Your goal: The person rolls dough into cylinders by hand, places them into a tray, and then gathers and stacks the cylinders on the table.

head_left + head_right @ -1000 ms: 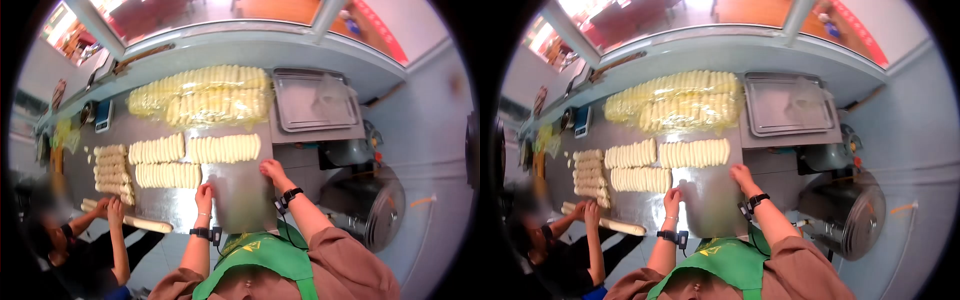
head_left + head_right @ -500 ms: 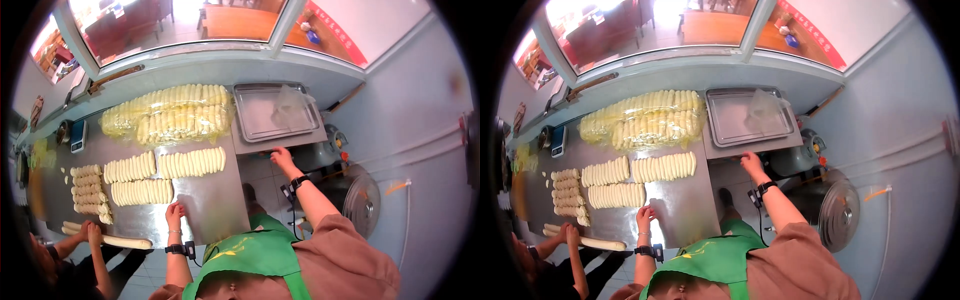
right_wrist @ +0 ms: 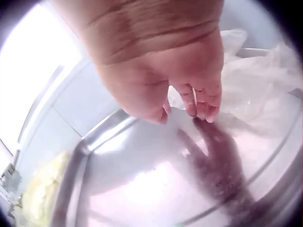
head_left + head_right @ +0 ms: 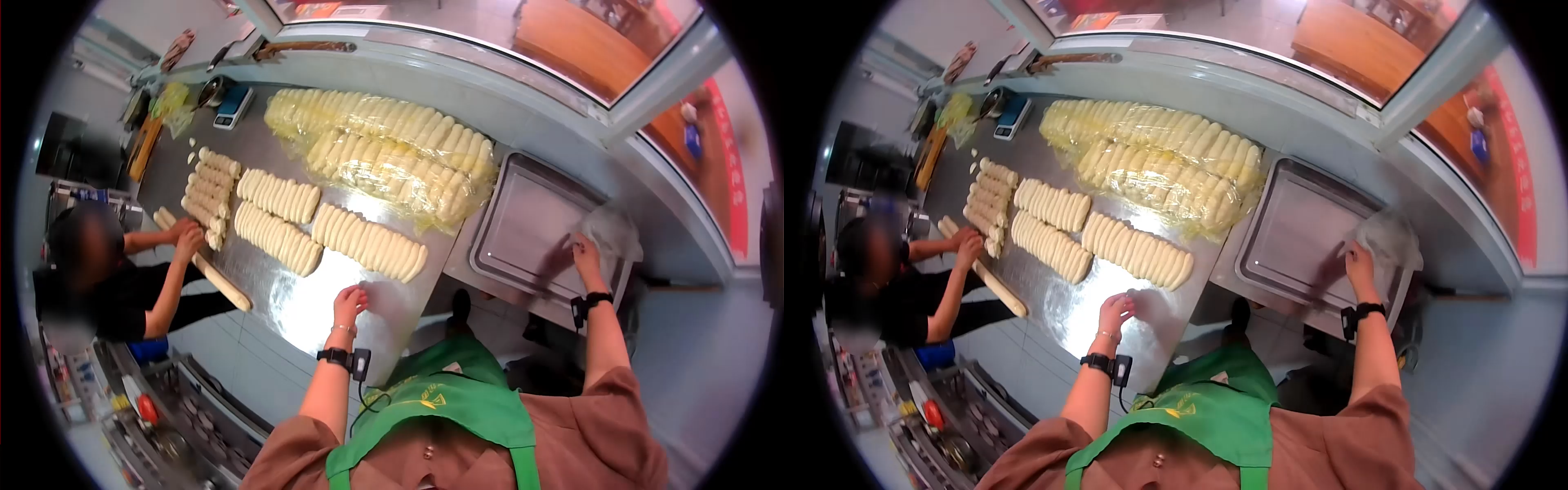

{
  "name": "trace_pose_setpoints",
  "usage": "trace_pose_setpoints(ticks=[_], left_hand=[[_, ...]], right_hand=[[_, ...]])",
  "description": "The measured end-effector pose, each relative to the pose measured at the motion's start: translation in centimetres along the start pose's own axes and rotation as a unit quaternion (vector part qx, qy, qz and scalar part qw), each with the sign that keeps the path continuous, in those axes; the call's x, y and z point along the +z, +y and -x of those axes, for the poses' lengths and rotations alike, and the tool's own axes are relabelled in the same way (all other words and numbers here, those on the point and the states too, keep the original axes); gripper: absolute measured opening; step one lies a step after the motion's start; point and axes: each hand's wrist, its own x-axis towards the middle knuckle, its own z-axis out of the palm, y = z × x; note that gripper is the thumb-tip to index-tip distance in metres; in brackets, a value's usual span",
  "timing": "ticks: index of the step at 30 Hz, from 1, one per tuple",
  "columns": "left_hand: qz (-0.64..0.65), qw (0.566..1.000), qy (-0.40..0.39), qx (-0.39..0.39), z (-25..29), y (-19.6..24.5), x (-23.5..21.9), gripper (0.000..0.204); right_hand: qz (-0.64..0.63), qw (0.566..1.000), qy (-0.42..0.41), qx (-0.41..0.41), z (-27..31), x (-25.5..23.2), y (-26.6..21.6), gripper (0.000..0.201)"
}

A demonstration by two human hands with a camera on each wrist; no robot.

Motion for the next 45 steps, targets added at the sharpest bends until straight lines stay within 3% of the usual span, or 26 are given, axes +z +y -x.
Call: trace_pose_setpoints(ticks=[2, 4, 5, 6, 7, 8, 10, 12, 16, 18, 22, 24, 25, 27, 31, 33, 35, 40, 42, 45], left_hand=[[0.059, 0.998, 0.032, -0.015, 0.2, -0.2, 2.8, 0.033], [0.122, 0.991, 0.05, -0.01, -0.5, -1.2, 4.1, 0.033], [0.125, 0.99, 0.06, -0.009, -1.1, -1.7, 4.5, 0.033], [0.173, 0.981, 0.09, -0.022, -1.7, -2.0, 5.1, 0.032], [0.22, 0.968, 0.117, -0.035, -2.0, -1.9, 5.8, 0.031], [0.233, 0.965, 0.119, -0.037, -1.9, -1.4, 6.5, 0.029], [0.256, 0.954, 0.147, -0.042, -2.2, -0.5, 7.9, 0.03], [0.275, 0.945, 0.17, -0.05, -2.1, 0.4, 8.9, 0.029], [0.28, 0.937, 0.195, -0.071, -4.0, -0.4, 9.3, 0.028], [0.33, 0.932, 0.135, -0.068, -4.5, -0.1, 9.3, 0.04], [0.361, 0.92, 0.135, -0.069, -3.3, 1.2, 10.8, 0.048], [0.301, 0.916, 0.25, -0.09, -4.0, -0.2, 11.5, 0.043], [0.306, 0.915, 0.247, -0.093, -3.5, 0.7, 11.8, 0.043], [0.294, 0.926, 0.205, -0.117, -2.0, 2.2, 12.0, 0.057], [0.312, 0.924, 0.192, -0.11, -2.4, 1.9, 12.7, 0.06], [0.293, 0.933, 0.195, -0.08, -3.4, 0.7, 12.6, 0.062], [0.294, 0.931, 0.201, -0.079, -3.4, 0.2, 12.8, 0.062], [0.263, 0.935, 0.224, -0.076, -2.9, 0.3, 13.5, 0.06], [0.286, 0.938, 0.191, -0.05, -1.3, 0.6, 13.7, 0.06], [0.283, 0.939, 0.181, -0.072, -0.5, 1.6, 12.8, 0.052]], right_hand=[[-0.039, 0.999, 0.013, 0.021, -0.7, -1.3, -0.6, 0.02], [-0.108, 0.994, 0.014, 0.012, -0.1, -2.0, -7.3, 0.012], [-0.193, 0.979, -0.051, 0.027, 0.8, -2.1, -12.0, 0.011], [-0.276, 0.953, -0.115, 0.045, 1.9, -1.6, -16.9, 0.01], [-0.41, 0.879, -0.215, 0.118, 2.9, -0.3, -20.9, 0.011], [-0.462, 0.834, -0.274, 0.127, 4.0, 2.3, -23.2, 0.013], [-0.362, 0.887, -0.287, 0.003, 5.4, 7.7, -26.5, 0.017], [-0.301, 0.917, -0.247, -0.091, 5.4, 11.4, -29.5, 0.022], [-0.217, 0.952, -0.162, -0.144, 4.7, 18.5, -32.1, 0.025], [-0.284, 0.941, -0.176, -0.061, 4.4, 19.9, -33.6, 0.025], [-0.295, 0.938, -0.179, -0.021, 4.7, 22.3, -36.0, 0.026], [-0.399, 0.898, -0.185, 0.008, 5.2, 24.0, -36.6, 0.027], [-0.394, 0.9, -0.185, 0.005, 4.7, 23.4, -37.4, 0.027], [-0.281, 0.937, -0.173, -0.115, 4.2, 21.9, -38.4, 0.03], [-0.319, 0.924, -0.176, -0.119, 3.1, 21.8, -40.8, 0.03], [-0.253, 0.921, -0.269, -0.124, 1.9, 21.7, -42.1, 0.031], [-0.246, 0.921, -0.274, -0.123, 1.6, 21.6, -42.7, 0.03], [-0.238, 0.917, -0.279, -0.155, 1.5, 21.8, -41.8, 0.028], [-0.257, 0.91, -0.286, -0.152, 1.8, 21.6, -41.1, 0.029], [-0.266, 0.901, -0.311, -0.144, 1.5, 21.9, -40.5, 0.028]])
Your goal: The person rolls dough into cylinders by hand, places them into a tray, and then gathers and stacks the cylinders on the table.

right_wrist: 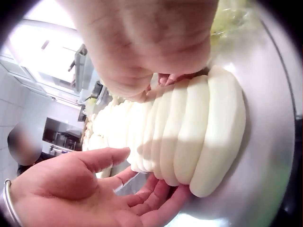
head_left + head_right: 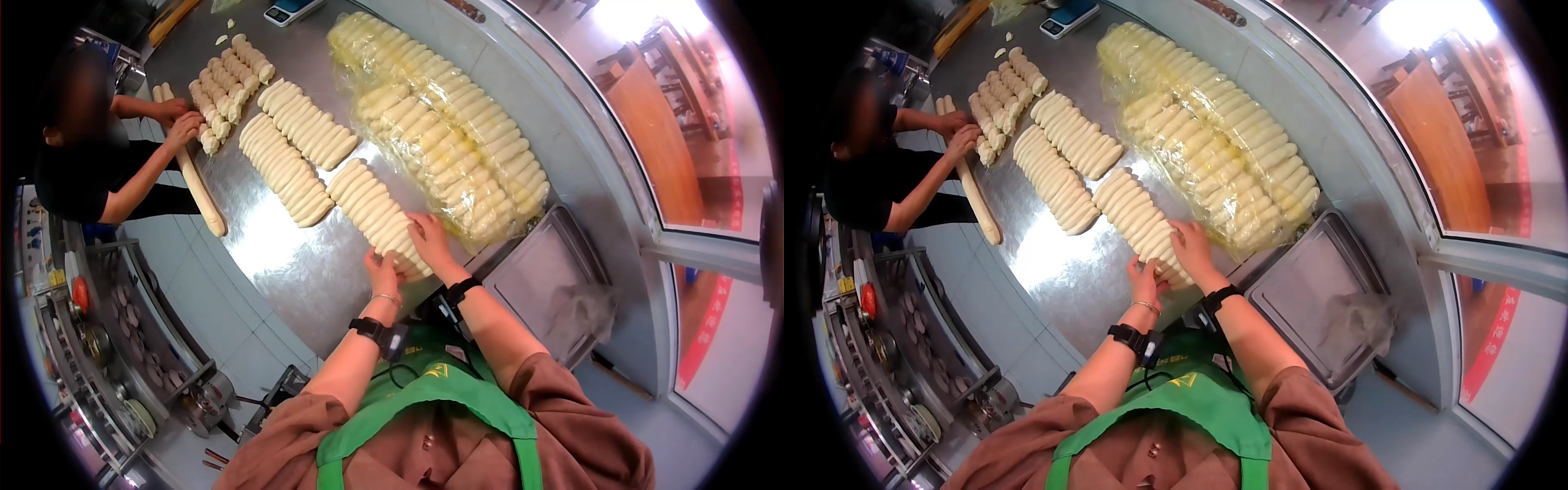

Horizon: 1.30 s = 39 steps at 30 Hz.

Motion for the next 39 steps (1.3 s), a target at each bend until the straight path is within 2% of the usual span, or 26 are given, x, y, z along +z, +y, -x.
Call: trace_pose_setpoints(ticks=[1, 3, 7, 9, 13, 15, 16, 18, 19, 21, 22, 24, 25, 26, 27, 28, 29, 31, 33, 34, 36, 37, 39], left_hand=[[0.001, 1.0, 0.004, 0.003, -1.5, -0.7, -0.5, 0.052], [-0.121, 0.966, 0.103, 0.205, -3.4, -1.2, -1.0, 0.045], [-0.129, 0.968, 0.063, 0.206, -5.1, -0.7, -0.7, 0.04], [-0.108, 0.967, 0.127, 0.192, -5.1, -0.8, 0.0, 0.037], [-0.118, 0.974, 0.119, 0.155, -3.5, -0.9, -0.2, 0.032], [-0.063, 0.986, 0.045, 0.145, -2.4, -0.7, -0.7, 0.031], [-0.063, 0.987, 0.045, 0.144, -2.2, -0.3, -0.8, 0.031], [-0.171, 0.956, 0.074, 0.226, -2.3, 0.0, -1.3, 0.033], [-0.172, 0.956, 0.074, 0.225, -3.1, -0.1, -1.4, 0.033], [-0.193, 0.915, 0.088, 0.345, -4.6, -0.4, -1.2, 0.034], [-0.193, 0.916, 0.085, 0.342, -4.5, -0.3, -0.9, 0.034], [-0.178, 0.938, 0.095, 0.281, -4.3, 0.2, -0.3, 0.039], [-0.176, 0.939, 0.093, 0.281, -4.3, 0.3, -0.1, 0.039], [-0.182, 0.939, 0.105, 0.273, -4.2, 0.2, 0.0, 0.039], [-0.189, 0.938, 0.117, 0.265, -4.0, 0.0, 0.0, 0.039], [-0.19, 0.939, 0.115, 0.264, -3.7, -0.1, 0.0, 0.039], [-0.212, 0.938, 0.114, 0.25, -3.6, -0.1, 0.0, 0.039], [-0.235, 0.936, 0.112, 0.239, -3.7, 0.2, -0.3, 0.038], [-0.329, 0.897, 0.058, 0.289, -3.9, 0.5, -0.8, 0.036], [-0.332, 0.897, 0.054, 0.288, -3.7, 0.3, -0.7, 0.036], [-0.413, 0.792, 0.107, 0.437, -3.5, -0.3, -0.6, 0.033], [-0.416, 0.791, 0.104, 0.436, -3.2, -0.9, -0.5, 0.033], [-0.345, 0.844, 0.066, 0.407, -2.6, -2.0, 0.0, 0.032]], right_hand=[[-0.003, 1.0, -0.003, -0.002, -0.4, 0.1, -0.2, 0.028], [0.009, 0.995, 0.052, -0.087, -0.8, 0.4, -0.6, 0.026], [-0.006, 0.995, 0.039, -0.093, -2.4, 0.8, -1.2, 0.023], [-0.009, 0.998, 0.023, -0.05, -2.5, 1.1, -1.0, 0.022], [-0.006, 0.998, 0.029, -0.063, -2.2, 1.2, -0.5, 0.021], [-0.051, 0.998, 0.011, -0.041, -1.6, 0.6, -0.6, 0.02], [-0.051, 0.998, 0.011, -0.04, -1.6, 0.4, -0.8, 0.02], [-0.1, 0.995, -0.016, 0.015, -1.8, 0.0, -1.4, 0.02], [-0.1, 0.995, -0.015, 0.017, -1.7, -0.3, -1.8, 0.02], [0.001, 0.994, 0.079, -0.073, -0.8, -1.5, -2.5, 0.022], [0.016, 0.995, 0.095, -0.027, 0.7, -2.2, -1.5, 0.025], [0.025, 0.989, 0.123, 0.075, 5.4, -4.0, -0.3, 0.029], [0.018, 0.983, 0.13, 0.13, 7.6, -4.8, 0.0, 0.031], [0.02, 0.982, 0.13, 0.132, 9.9, -4.6, 1.9, 0.031], [-0.108, 0.966, 0.104, 0.21, 12.0, -3.6, 5.2, 0.031], [-0.235, 0.927, 0.077, 0.282, 13.0, -3.0, 6.9, 0.031], [-0.235, 0.927, 0.078, 0.282, 12.6, -2.8, 5.7, 0.031], [-0.373, 0.841, 0.114, 0.375, 10.9, -1.9, 1.0, 0.033], [-0.389, 0.829, 0.13, 0.381, 10.6, -1.6, -0.2, 0.035], [-0.4, 0.82, 0.138, 0.384, 10.7, -1.5, -0.7, 0.038], [-0.394, 0.821, 0.137, 0.39, 10.9, -1.1, -1.5, 0.04], [-0.386, 0.821, 0.135, 0.398, 11.1, -1.0, -1.7, 0.042], [-0.393, 0.824, 0.122, 0.39, 10.8, -1.6, -1.3, 0.044]])
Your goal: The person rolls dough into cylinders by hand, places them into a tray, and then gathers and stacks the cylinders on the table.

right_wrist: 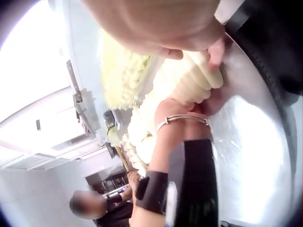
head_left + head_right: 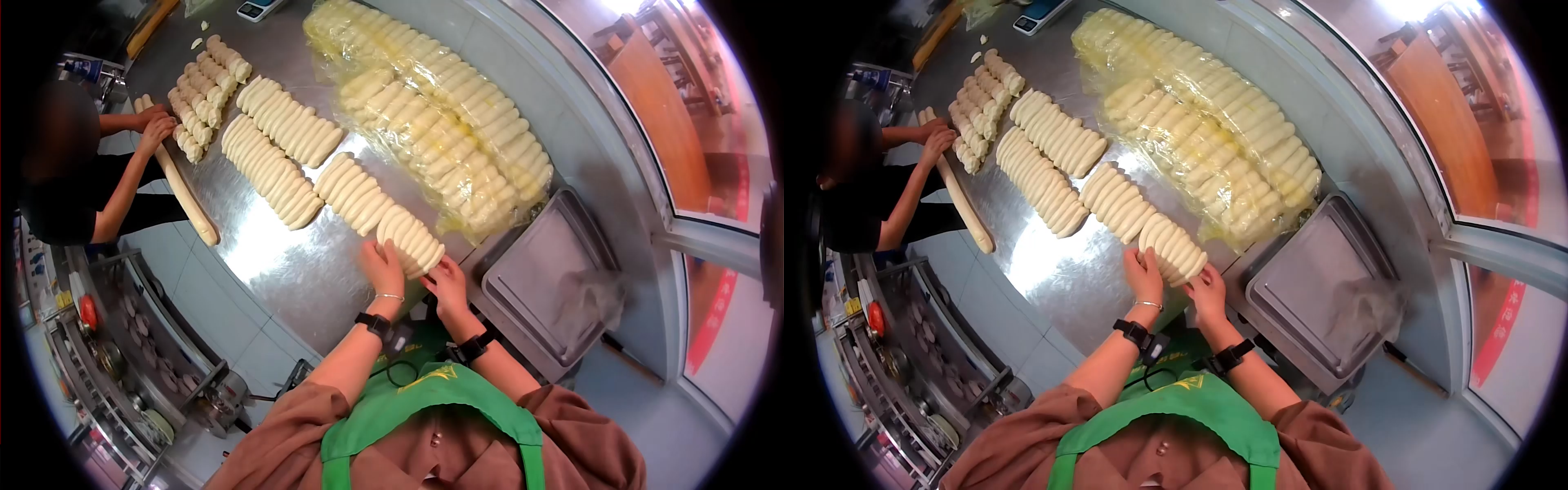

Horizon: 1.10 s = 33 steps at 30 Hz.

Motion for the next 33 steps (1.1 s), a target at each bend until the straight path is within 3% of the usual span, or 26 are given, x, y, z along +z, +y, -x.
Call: trace_pose_setpoints(ticks=[4, 6, 7, 9, 13, 15, 16, 18, 22, 24, 25, 27, 28, 29, 31, 33], left_hand=[[-0.032, 0.995, -0.072, -0.055, 1.1, 0.8, -1.6, 0.036], [0.052, 0.987, -0.109, -0.11, 0.1, 1.8, -2.9, 0.038], [0.052, 0.986, -0.111, -0.109, -0.4, 1.5, -2.7, 0.038], [0.074, 0.996, -0.029, -0.03, -1.3, 0.9, -1.8, 0.043], [0.065, 0.997, -0.015, -0.03, -1.6, 1.7, -0.4, 0.044], [0.033, 0.989, -0.076, -0.119, -1.8, 2.6, -0.6, 0.042], [0.033, 0.989, -0.078, -0.119, -2.1, 1.8, -0.3, 0.042], [-0.075, 0.992, -0.1, 0.029, -2.8, 0.8, -0.3, 0.04], [-0.108, 0.984, -0.074, 0.125, -2.8, 1.2, -0.9, 0.04], [0.06, 0.979, -0.188, -0.058, -2.7, 1.2, -0.9, 0.044], [0.061, 0.978, -0.193, -0.056, -2.9, 0.9, -0.9, 0.044], [0.185, 0.939, -0.237, -0.167, -4.0, -0.1, -1.1, 0.049], [0.197, 0.902, -0.328, -0.2, -5.2, 0.2, -2.0, 0.055], [0.196, 0.901, -0.332, -0.2, -5.4, 0.7, -2.6, 0.055], [0.265, 0.835, -0.383, -0.293, -5.5, 2.8, -3.9, 0.049], [0.264, 0.856, -0.362, -0.258, -4.5, 3.3, -3.8, 0.049]], right_hand=[[0.072, 0.995, -0.055, -0.03, -0.9, -2.6, -0.8, 0.048], [0.059, 0.998, -0.016, -0.033, -0.6, -2.3, 0.0, 0.048], [0.047, 0.998, 0.02, -0.037, -0.4, -1.7, 0.3, 0.049], [0.035, 0.998, 0.025, -0.038, -0.3, -0.6, 0.7, 0.05], [-0.024, 0.999, -0.007, -0.042, 0.0, -0.1, 0.4, 0.053], [-0.029, 0.999, -0.007, -0.03, 0.0, -0.5, -0.2, 0.053], [-0.033, 0.999, -0.01, -0.015, 0.1, -0.6, -0.4, 0.054], [-0.023, 0.999, -0.007, -0.024, 0.4, -0.5, -0.4, 0.053], [-0.036, 0.998, 0.018, -0.043, 0.8, 1.0, -0.3, 0.053], [-0.06, 0.997, 0.013, -0.046, 0.9, 1.1, -0.2, 0.053], [-0.081, 0.995, 0.005, -0.051, 0.8, 1.0, -0.3, 0.054], [-0.073, 0.997, 0.004, -0.034, 1.0, 0.6, -1.0, 0.055], [-0.062, 0.998, -0.001, -0.013, 1.1, 0.5, -1.3, 0.056], [-0.064, 0.998, 0.002, -0.013, 1.3, 0.5, -1.4, 0.056], [-0.065, 0.997, -0.022, -0.025, 1.3, 0.4, -1.6, 0.056], [-0.054, 0.997, -0.029, -0.047, 1.4, 0.3, -1.2, 0.057]])
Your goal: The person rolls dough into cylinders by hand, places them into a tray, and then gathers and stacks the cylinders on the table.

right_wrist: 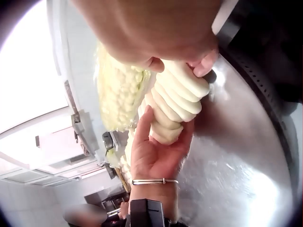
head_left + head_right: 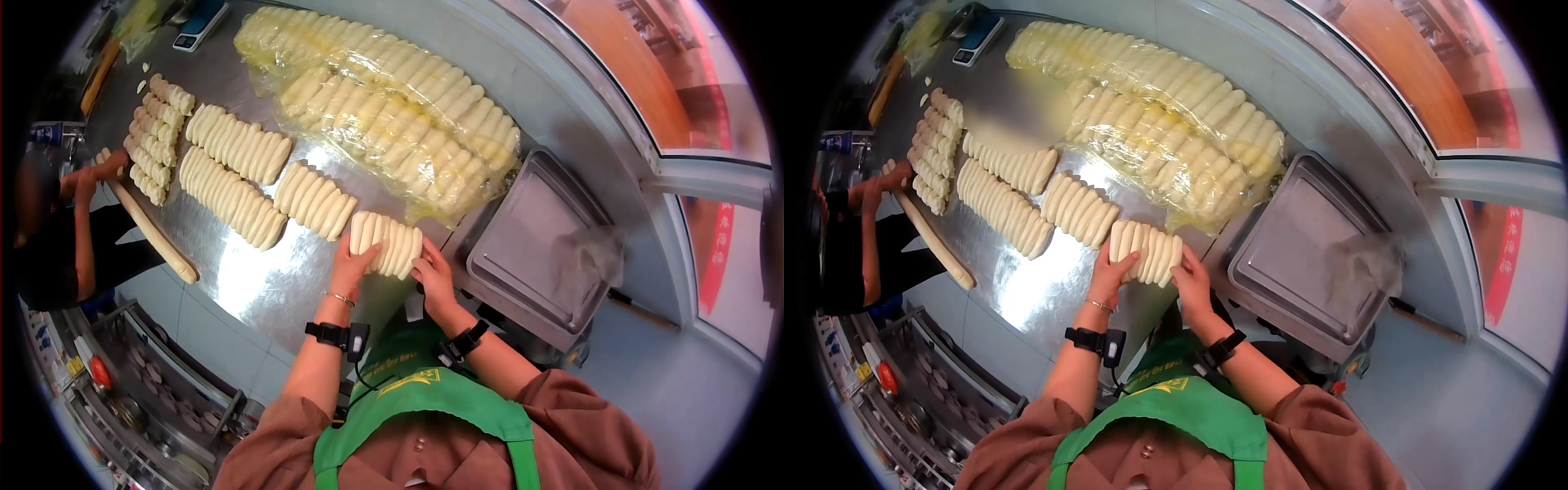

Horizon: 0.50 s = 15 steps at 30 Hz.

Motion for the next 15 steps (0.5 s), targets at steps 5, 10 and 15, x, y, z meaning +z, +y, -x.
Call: trace_pose_setpoints(ticks=[5, 10, 15], left_hand=[[0.076, 0.997, 0.018, -0.023, 1.6, -0.9, 0.7, 0.053], [0.118, 0.992, 0.04, 0.038, 5.8, 0.3, 4.7, 0.052], [0.135, 0.986, -0.056, 0.085, 6.8, 0.0, 14.7, 0.051]], right_hand=[[-0.01, 0.994, -0.015, -0.105, -0.9, -0.3, 1.9, 0.06], [-0.071, 0.995, -0.047, -0.059, 0.5, -1.1, -1.4, 0.06], [-0.077, 0.99, -0.049, -0.111, 1.5, -8.3, -11.0, 0.051]])
